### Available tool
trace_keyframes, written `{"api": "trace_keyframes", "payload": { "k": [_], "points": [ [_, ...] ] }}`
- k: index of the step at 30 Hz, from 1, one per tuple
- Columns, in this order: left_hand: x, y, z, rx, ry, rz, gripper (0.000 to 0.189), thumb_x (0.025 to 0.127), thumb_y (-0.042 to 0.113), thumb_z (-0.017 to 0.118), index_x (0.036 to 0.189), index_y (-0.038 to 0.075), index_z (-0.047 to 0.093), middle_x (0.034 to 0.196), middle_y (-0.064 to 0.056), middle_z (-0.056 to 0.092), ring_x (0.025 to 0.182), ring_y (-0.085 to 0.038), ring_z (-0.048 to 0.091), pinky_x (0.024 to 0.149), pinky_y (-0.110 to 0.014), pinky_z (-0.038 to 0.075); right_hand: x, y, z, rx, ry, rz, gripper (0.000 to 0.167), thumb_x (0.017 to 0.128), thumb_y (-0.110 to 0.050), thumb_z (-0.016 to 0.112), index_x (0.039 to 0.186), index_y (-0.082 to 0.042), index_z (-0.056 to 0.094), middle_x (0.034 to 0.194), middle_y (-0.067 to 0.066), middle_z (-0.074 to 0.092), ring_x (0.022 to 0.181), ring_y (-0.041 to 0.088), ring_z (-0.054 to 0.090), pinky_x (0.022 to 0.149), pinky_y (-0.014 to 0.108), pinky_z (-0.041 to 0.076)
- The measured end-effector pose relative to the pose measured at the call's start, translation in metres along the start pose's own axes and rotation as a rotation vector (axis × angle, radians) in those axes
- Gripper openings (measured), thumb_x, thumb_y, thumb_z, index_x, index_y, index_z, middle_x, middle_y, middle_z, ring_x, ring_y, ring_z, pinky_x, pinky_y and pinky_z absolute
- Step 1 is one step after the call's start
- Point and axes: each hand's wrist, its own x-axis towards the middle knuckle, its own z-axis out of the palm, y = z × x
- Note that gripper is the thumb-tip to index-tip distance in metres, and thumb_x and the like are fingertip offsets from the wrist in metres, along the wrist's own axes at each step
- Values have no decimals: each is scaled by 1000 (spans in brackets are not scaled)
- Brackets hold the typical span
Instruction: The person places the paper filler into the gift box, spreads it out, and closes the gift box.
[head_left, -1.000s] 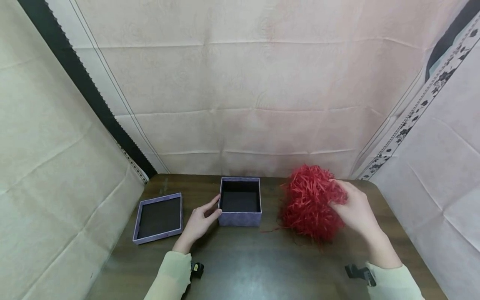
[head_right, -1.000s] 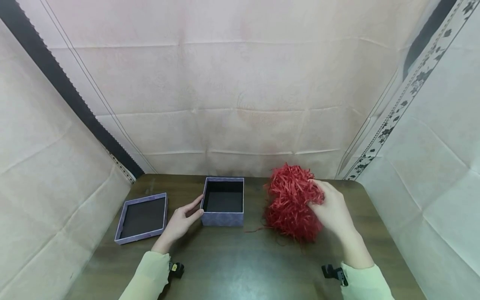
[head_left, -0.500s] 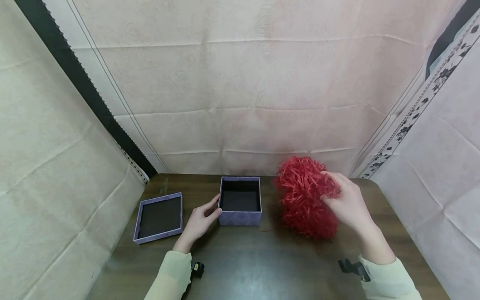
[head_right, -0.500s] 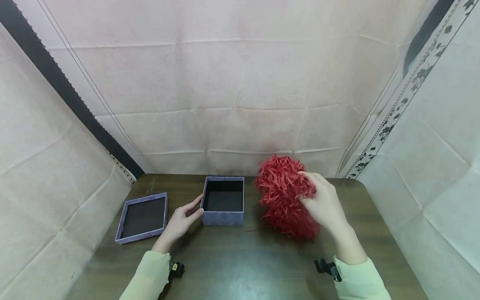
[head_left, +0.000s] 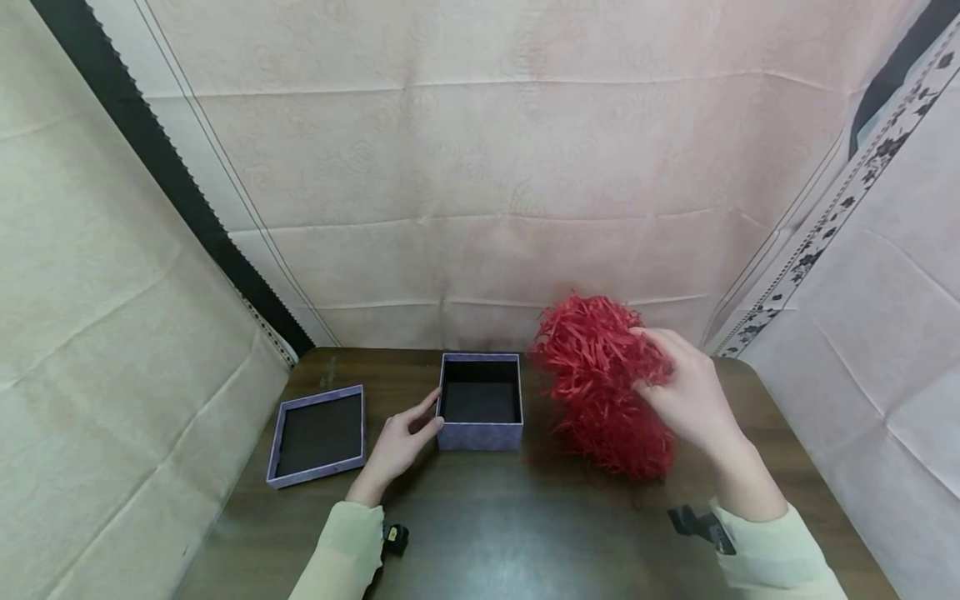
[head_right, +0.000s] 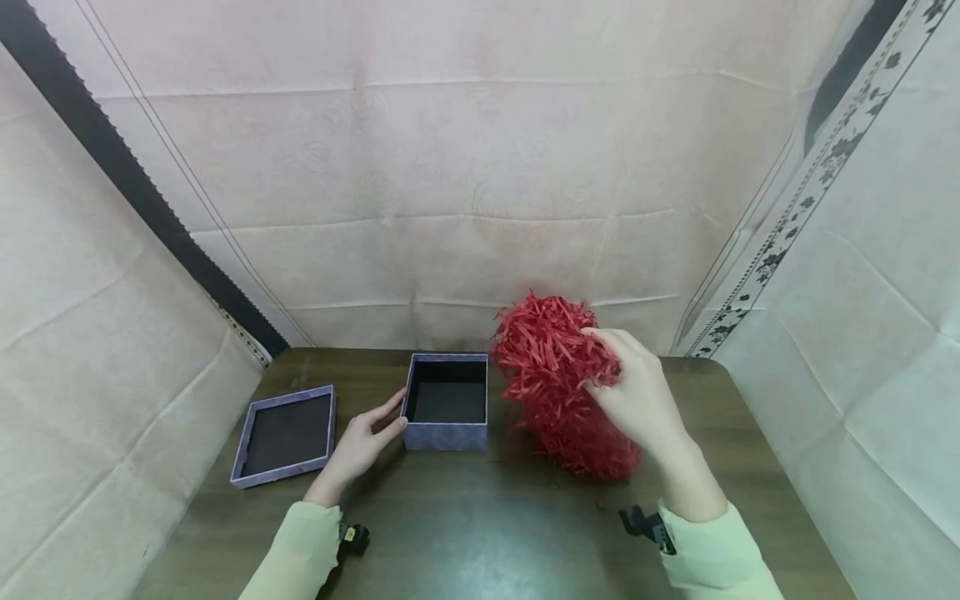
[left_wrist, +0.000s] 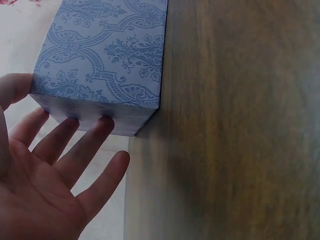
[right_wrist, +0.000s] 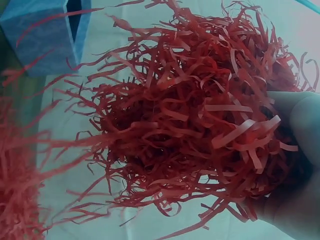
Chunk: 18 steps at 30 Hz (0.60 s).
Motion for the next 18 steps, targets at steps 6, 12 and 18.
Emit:
{"api": "trace_keyframes", "payload": {
  "k": [6, 12, 18],
  "points": [
    [0, 1, 0, -16, 3, -2, 56, 106, 35, 70, 159, 25, 55, 146, -12, 65, 130, -27, 65, 111, -54, 49, 10, -13, 0, 17, 29, -55, 63, 77, 13, 79, 136, -9, 70, 131, 11, 70, 119, 33, 67, 96, 47, 52],
    [1, 0, 1, -6, 7, 9, 55, 106, 34, 70, 159, 24, 56, 146, -11, 65, 128, -28, 67, 110, -54, 50, 19, -25, 5, 47, 37, -81, 59, 81, 10, 80, 136, -9, 71, 133, 10, 70, 124, 31, 65, 99, 28, 51],
    [0, 1, 0, -7, 8, 2, 55, 106, 34, 70, 158, 26, 56, 145, -10, 66, 127, -26, 68, 110, -54, 50, 31, -40, 11, 85, 20, -92, 51, 89, 3, 81, 136, -11, 71, 131, 8, 70, 125, 30, 64, 99, 57, 56]
  ]
}}
